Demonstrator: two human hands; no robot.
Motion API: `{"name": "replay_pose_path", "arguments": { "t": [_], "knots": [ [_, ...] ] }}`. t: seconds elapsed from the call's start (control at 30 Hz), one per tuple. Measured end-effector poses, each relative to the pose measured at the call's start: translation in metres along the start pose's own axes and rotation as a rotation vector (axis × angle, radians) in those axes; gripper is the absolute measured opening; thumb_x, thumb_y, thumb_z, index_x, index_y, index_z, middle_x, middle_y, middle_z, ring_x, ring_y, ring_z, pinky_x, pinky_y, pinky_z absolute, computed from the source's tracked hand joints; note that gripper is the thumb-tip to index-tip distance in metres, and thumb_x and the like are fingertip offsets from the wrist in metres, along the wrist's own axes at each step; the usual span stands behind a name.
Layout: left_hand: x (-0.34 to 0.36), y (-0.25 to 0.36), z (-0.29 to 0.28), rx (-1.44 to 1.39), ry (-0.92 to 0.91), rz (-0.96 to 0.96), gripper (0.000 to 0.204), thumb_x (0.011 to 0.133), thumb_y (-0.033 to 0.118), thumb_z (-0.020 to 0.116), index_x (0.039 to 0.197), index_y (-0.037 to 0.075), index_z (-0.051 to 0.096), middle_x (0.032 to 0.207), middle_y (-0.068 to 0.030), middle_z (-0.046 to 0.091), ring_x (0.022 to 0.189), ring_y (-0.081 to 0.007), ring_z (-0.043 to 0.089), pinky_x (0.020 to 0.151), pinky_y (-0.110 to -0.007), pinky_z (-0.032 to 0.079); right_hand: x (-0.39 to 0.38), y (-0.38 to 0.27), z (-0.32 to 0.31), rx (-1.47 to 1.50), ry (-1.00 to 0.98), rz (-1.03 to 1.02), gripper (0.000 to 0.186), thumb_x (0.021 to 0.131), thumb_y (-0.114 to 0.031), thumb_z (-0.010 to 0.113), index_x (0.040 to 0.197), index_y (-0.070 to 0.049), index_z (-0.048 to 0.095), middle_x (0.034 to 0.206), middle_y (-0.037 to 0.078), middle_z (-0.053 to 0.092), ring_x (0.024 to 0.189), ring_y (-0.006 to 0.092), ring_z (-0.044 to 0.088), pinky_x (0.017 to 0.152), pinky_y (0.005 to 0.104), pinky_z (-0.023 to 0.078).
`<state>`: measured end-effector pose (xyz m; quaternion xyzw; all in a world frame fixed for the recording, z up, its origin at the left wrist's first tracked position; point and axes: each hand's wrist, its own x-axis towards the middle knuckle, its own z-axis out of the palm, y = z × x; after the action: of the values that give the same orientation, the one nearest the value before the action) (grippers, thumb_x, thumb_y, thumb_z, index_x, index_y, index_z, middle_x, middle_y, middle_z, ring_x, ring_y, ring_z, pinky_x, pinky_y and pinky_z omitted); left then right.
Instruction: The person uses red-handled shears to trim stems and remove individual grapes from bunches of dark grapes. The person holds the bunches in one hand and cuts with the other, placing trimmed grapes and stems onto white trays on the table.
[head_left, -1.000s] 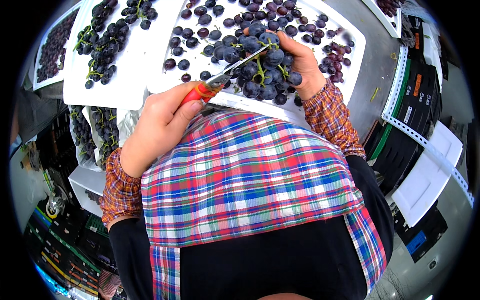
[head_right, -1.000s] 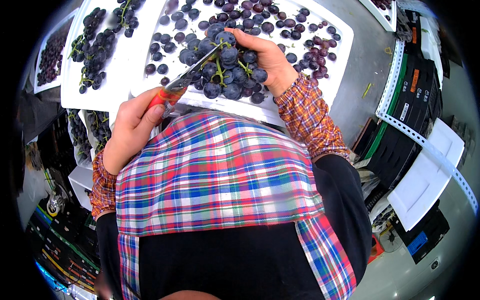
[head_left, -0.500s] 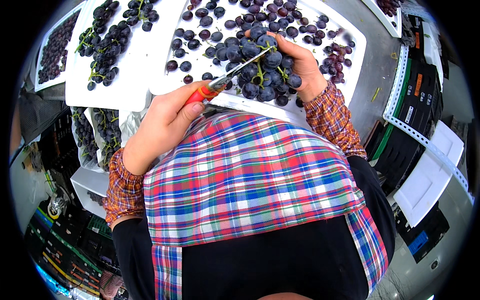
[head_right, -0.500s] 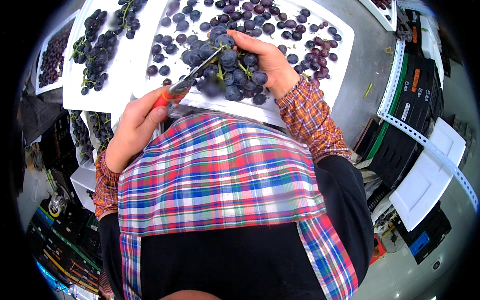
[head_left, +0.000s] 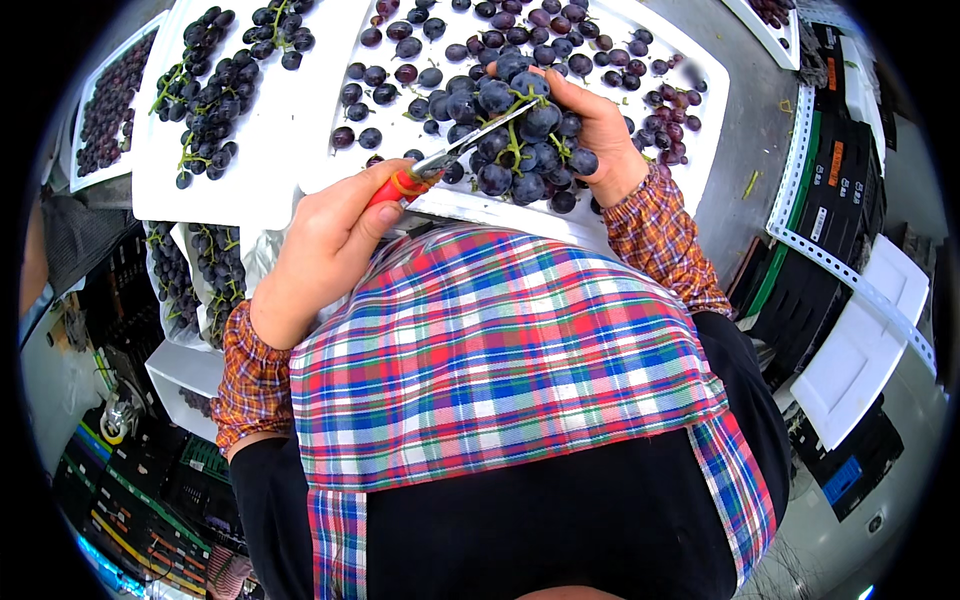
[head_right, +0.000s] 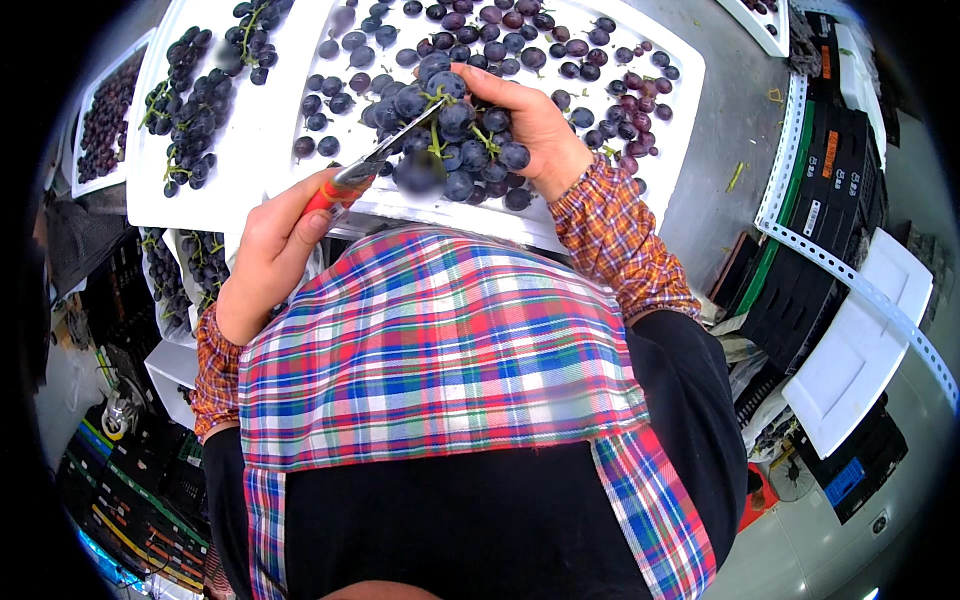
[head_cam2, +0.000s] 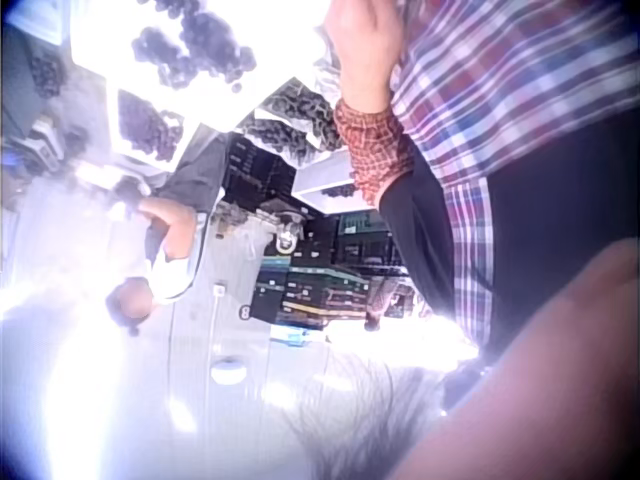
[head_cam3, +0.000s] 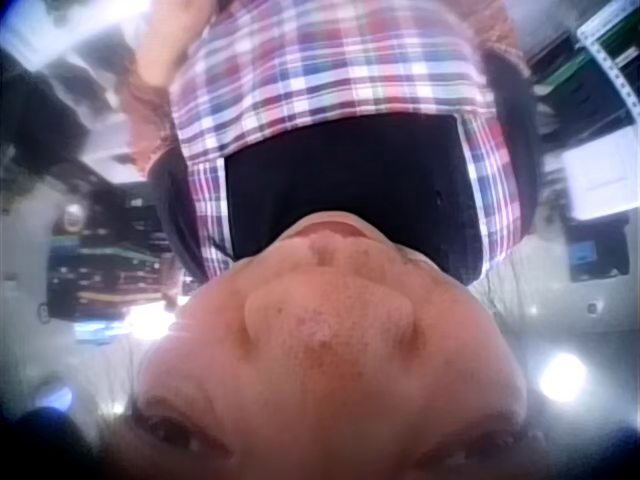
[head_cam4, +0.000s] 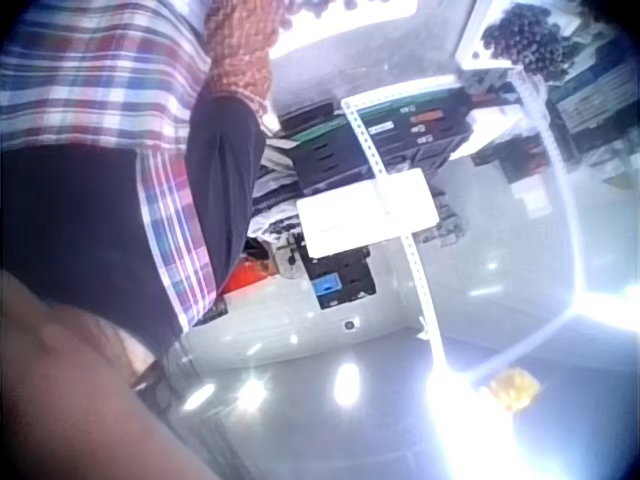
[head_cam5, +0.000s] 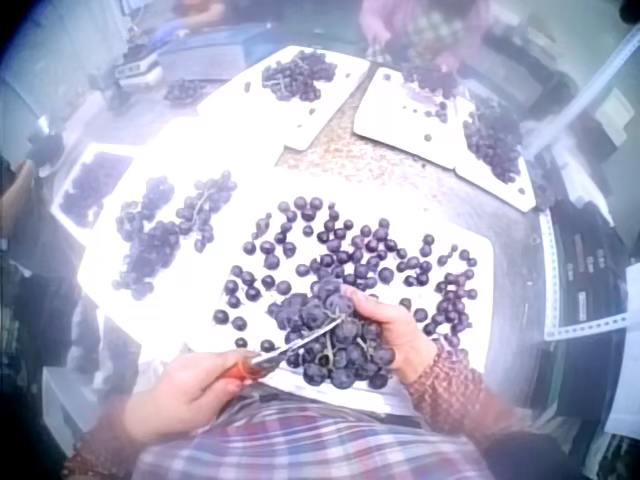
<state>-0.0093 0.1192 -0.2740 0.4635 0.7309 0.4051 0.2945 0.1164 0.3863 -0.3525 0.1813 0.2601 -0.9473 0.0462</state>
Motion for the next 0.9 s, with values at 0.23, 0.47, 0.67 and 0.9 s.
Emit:
{"name": "replay_pose_path", "arguments": {
  "t": [0.23,0.47,0.67,0.9],
  "knots": [
    [0.002,-0.001,-0.001,0.040,0.025,0.038,0.033,0.091,0.013,0.057,0.121,0.002,0.059,0.092,-0.0187,0.065,0.080,-0.0306,0.065,0.072,-0.035,0.051,-0.001,0.001,0.000,0.006,-0.032,-0.020,0.049,0.098,-0.029,0.045,0.135,0.004,0.042,0.125,0.015,0.057,0.110,0.0226,0.061,0.095,0.0355,0.050],
    [0.000,0.004,-0.006,0.065,0.045,0.049,0.032,0.092,0.014,0.057,0.120,-0.001,0.059,0.085,-0.0168,0.065,0.072,-0.0264,0.066,0.065,-0.032,0.051,-0.001,0.001,0.004,0.047,0.050,-0.047,0.045,0.097,-0.027,0.049,0.131,0.002,0.047,0.120,0.014,0.060,0.105,0.0221,0.062,0.092,0.0361,0.051],
    [-0.004,0.004,-0.014,-0.122,0.012,-0.099,0.032,0.095,0.018,0.053,0.120,-0.002,0.058,0.080,-0.0120,0.065,0.065,-0.0160,0.062,0.060,-0.027,0.048,0.003,0.001,0.007,0.086,0.190,-0.116,0.032,0.093,-0.022,0.059,0.118,-0.001,0.059,0.104,0.011,0.067,0.090,0.0198,0.067,0.078,0.0337,0.058],
    [-0.001,0.006,-0.012,-0.246,-0.059,-0.125,0.037,0.099,0.024,0.047,0.125,-0.002,0.054,0.086,-0.0071,0.064,0.067,-0.0113,0.056,0.064,-0.026,0.046,-0.002,0.002,0.020,-0.086,0.212,-0.279,0.042,0.094,-0.024,0.057,0.129,-0.002,0.050,0.112,0.009,0.061,0.098,0.0156,0.063,0.082,0.0299,0.056]
  ]
}}
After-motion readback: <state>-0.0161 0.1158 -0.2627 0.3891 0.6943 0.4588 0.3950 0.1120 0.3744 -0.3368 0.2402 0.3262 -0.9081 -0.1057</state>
